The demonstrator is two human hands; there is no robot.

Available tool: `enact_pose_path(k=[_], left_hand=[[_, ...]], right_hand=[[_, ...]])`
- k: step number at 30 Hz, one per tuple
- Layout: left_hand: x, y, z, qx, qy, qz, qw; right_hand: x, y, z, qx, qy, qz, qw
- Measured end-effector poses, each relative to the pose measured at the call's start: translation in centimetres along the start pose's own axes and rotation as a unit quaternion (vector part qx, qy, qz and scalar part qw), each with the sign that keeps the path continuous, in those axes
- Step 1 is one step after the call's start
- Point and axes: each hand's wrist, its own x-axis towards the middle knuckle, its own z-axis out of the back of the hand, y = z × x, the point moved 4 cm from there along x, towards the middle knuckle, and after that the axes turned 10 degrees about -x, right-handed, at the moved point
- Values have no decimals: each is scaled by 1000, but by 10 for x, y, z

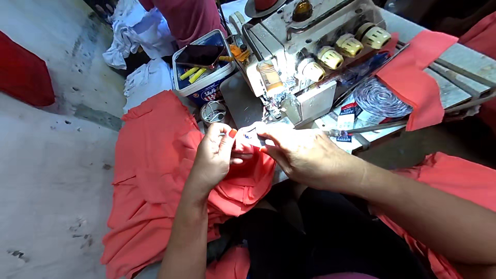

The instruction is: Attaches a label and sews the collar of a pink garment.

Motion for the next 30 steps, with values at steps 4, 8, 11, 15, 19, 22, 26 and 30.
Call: enact_pose_path(k=[4,8,11,15,19,22,26,30], left_hand=[[0,3,-4,0,4,-17,1000],[0,3,-8,20,10,-26,999],[-1,2,-11,40,13,-31,999],[-4,0,-11,73,7,-59,996],[-8,-1,6,35,-19,-95,995],[-8,1,20,123,-36,-82,988],[1,6,17,381,-65,-55,921],[4,5,-3,390,-69,-143,907]], right_hand=[[2,1,0,-1,-14,14,1000],[3,4,0,-16,-7,14,1000],[5,3,-1,-20,3,18,1000],[2,3,-5,-23,-29,30,999],[-9,-24,5,118,-72,-118,983],[-30,-56,-1,250,-125,-229,932],[-60,-63,-31,342,-88,-329,876],[-70,-51,-56,357,-50,-318,877]])
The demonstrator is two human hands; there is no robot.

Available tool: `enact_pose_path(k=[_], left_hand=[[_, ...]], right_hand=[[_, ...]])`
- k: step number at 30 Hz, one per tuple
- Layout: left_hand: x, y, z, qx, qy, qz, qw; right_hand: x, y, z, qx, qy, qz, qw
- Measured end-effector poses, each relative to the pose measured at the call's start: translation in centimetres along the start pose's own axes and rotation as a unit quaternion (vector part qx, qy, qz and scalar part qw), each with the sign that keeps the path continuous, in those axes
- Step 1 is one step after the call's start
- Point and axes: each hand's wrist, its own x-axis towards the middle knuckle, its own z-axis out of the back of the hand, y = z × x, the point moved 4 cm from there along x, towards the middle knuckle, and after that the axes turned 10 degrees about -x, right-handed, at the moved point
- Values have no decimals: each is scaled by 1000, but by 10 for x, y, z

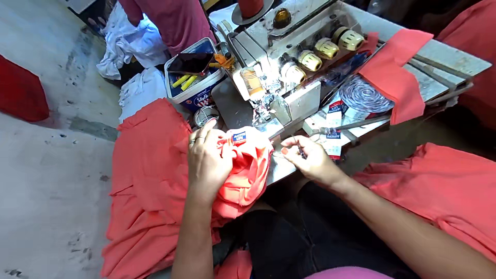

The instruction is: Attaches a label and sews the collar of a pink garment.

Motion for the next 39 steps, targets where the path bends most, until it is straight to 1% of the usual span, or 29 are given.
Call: enact_pose_path(k=[2,3,5,7,9,11,13,15,17,23,27,34,37,39], left_hand=[[2,-9,-4,-63,20,6,998],[5,-14,-5,-78,44,18,996],[11,-20,-6,-67,94,48,992],[12,-17,-10,-64,97,47,992],[12,-13,-11,-108,100,32,989],[11,-9,-9,-231,123,18,965],[8,-9,-8,-349,139,23,926],[4,-9,-9,-417,131,36,899],[1,-6,-10,-457,126,40,879],[-1,-3,-11,-504,136,18,853],[-2,-1,-13,-513,142,13,846],[-2,-1,-15,-519,140,27,843],[-2,-1,-17,-519,139,37,843],[-3,0,-17,-518,141,40,843]], right_hand=[[2,1,-11,25,14,9,1000],[4,4,-15,36,18,14,999],[7,11,-20,41,19,23,999],[6,18,-20,25,9,53,998],[4,21,-16,5,2,99,995],[3,23,-8,-14,33,124,992],[5,27,-1,-38,84,139,986],[10,32,3,-51,121,140,981],[16,38,3,-61,149,147,976],[25,49,1,-64,199,187,960],[26,50,-1,-41,214,198,956],[26,49,-2,-45,187,214,958],[25,48,0,-20,154,185,970],[25,43,0,23,133,156,979]])
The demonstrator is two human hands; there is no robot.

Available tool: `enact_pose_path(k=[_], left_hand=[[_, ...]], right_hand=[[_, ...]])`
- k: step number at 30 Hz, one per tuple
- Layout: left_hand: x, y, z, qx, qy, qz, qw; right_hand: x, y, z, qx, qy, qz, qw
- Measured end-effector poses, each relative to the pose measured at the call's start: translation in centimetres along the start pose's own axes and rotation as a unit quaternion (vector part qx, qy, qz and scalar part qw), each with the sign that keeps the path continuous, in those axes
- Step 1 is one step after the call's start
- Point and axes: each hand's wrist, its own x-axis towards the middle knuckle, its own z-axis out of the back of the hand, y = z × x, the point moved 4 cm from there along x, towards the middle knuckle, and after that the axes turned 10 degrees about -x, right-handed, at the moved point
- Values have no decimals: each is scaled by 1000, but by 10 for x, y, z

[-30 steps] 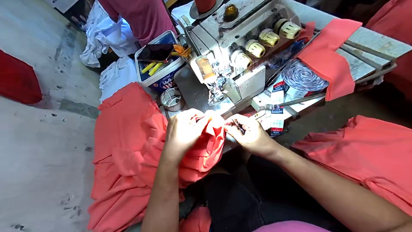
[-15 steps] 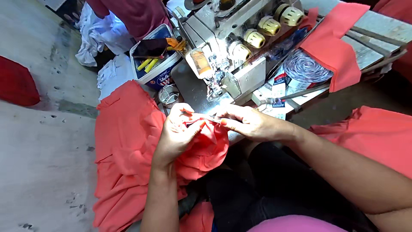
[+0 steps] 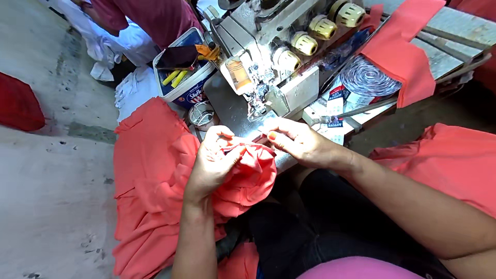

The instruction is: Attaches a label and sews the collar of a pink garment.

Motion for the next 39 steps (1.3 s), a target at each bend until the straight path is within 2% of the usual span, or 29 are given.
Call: enact_pose_path(k=[3,7,9,12,14,19,28,34,39], left_hand=[[-1,1,1,-9,-22,6,1000],[-3,3,0,-28,-38,39,998],[-5,2,-2,48,-11,45,998],[-5,-2,-10,214,-1,57,975],[-5,-1,-12,258,23,65,964],[-6,-1,-7,170,41,64,982],[-7,2,-6,132,54,50,989],[-5,2,-8,136,58,45,988],[-3,3,-10,150,57,46,986]], right_hand=[[-4,-9,-3,55,-11,-2,998],[-11,-12,-9,-10,3,-18,1000],[-10,-7,-9,-30,-8,2,1000],[-7,-1,-11,-26,-13,21,999],[-6,0,-12,-27,-16,25,999],[-9,-3,-4,-80,66,-3,995],[-8,-1,-1,-129,110,36,985],[-4,-1,-2,-132,111,60,983],[-12,-4,-4,-113,64,58,990]])
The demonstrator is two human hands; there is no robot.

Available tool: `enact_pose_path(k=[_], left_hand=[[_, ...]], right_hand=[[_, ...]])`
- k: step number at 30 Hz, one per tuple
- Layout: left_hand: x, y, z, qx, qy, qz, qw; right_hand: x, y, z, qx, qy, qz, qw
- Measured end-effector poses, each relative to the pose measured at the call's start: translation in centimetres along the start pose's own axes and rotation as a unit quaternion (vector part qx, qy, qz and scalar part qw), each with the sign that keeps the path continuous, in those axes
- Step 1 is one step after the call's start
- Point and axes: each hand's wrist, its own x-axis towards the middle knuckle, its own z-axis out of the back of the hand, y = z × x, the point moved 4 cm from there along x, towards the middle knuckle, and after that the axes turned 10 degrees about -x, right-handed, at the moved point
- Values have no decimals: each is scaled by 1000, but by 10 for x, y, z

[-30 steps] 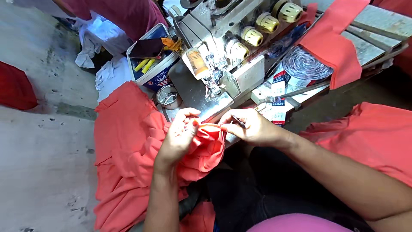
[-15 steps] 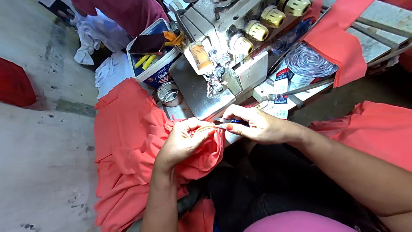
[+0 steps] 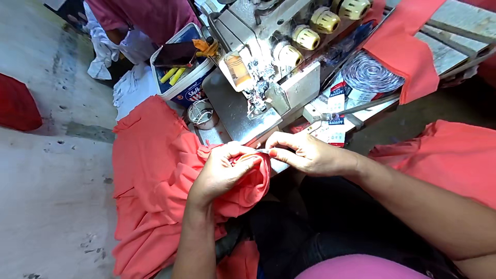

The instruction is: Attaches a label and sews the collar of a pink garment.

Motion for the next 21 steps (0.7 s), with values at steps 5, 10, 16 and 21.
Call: enact_pose_path(k=[5,10,16,21], left_hand=[[-1,-13,-2,51,-33,33,998],[-15,3,8,115,-5,-27,993],[-28,-6,9,274,-63,-131,951],[-43,-68,12,429,-31,-233,872]], right_hand=[[-22,-22,13,98,-208,-99,968],[-27,-72,63,11,-416,-262,871],[-24,-7,44,-218,-391,-83,890],[-17,42,-18,200,-92,55,974]])
